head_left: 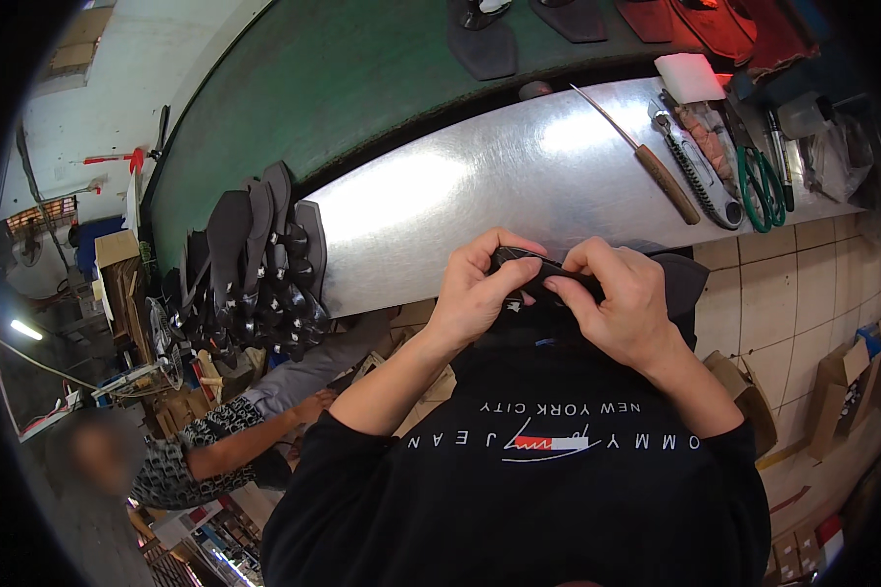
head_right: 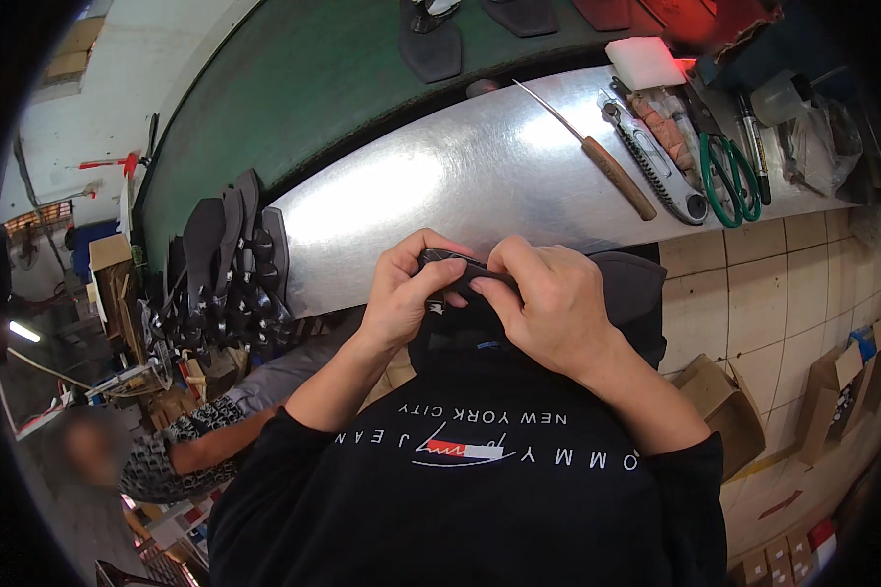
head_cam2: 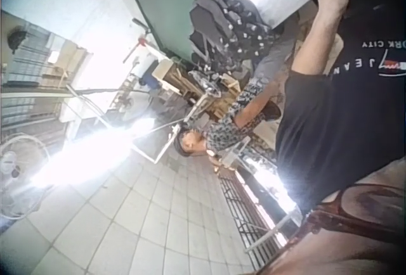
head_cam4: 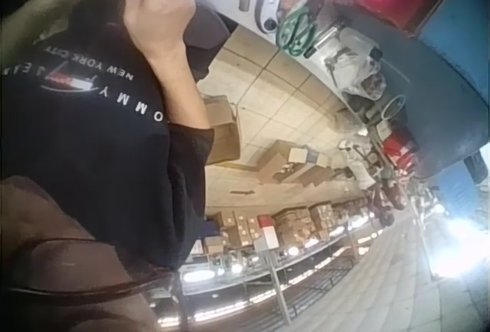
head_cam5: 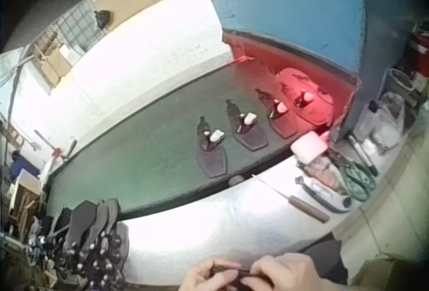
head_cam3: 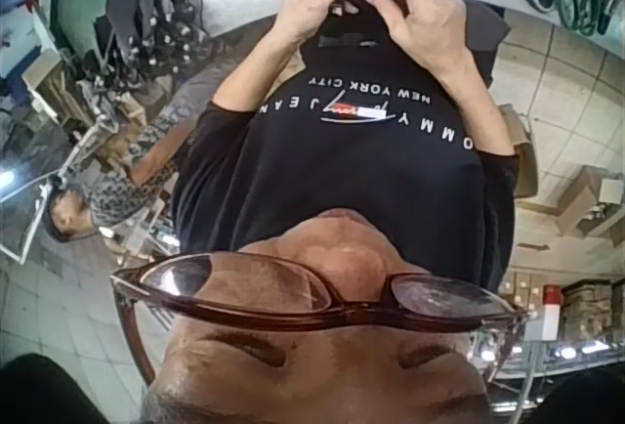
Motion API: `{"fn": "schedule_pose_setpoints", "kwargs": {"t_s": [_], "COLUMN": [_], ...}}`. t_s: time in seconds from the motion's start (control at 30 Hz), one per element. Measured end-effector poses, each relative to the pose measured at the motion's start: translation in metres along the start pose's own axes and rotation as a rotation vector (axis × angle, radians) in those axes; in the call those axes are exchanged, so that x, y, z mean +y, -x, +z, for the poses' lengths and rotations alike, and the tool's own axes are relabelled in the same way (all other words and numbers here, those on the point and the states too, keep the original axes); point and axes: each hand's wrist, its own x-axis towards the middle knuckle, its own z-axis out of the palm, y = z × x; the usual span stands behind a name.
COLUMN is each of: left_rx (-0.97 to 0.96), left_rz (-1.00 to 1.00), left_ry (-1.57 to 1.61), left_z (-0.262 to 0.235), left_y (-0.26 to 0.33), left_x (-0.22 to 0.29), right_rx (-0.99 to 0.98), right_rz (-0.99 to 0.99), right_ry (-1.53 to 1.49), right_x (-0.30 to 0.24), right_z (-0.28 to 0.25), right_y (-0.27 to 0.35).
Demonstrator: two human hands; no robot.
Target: The person is trimming and finishing the edges of shoe insoles/soles using a small knife or awl at a factory workstation.
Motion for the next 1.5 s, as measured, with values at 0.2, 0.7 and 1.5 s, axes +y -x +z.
{"fn": "schedule_pose_setpoints", "kwargs": {"t_s": [0.2, 0.7, 1.5], "left_rx": [0.023, 0.111, 0.015], "left_rz": [0.075, 0.195, -0.291], "left_ry": [-0.022, 0.213, 1.160], "left_z": [0.002, -0.051, -0.013], "left_y": [0.002, 0.010, -0.022], "left_x": [-0.004, 0.014, -0.009], "right_rx": [0.001, 0.163, -0.284], "right_rz": [0.073, -0.123, 0.413], "right_ry": [-0.069, -0.060, -0.758], "right_x": [0.000, 0.006, 0.007], "right_z": [-0.001, -0.025, 0.031], "right_y": [0.000, -0.053, 0.002]}}
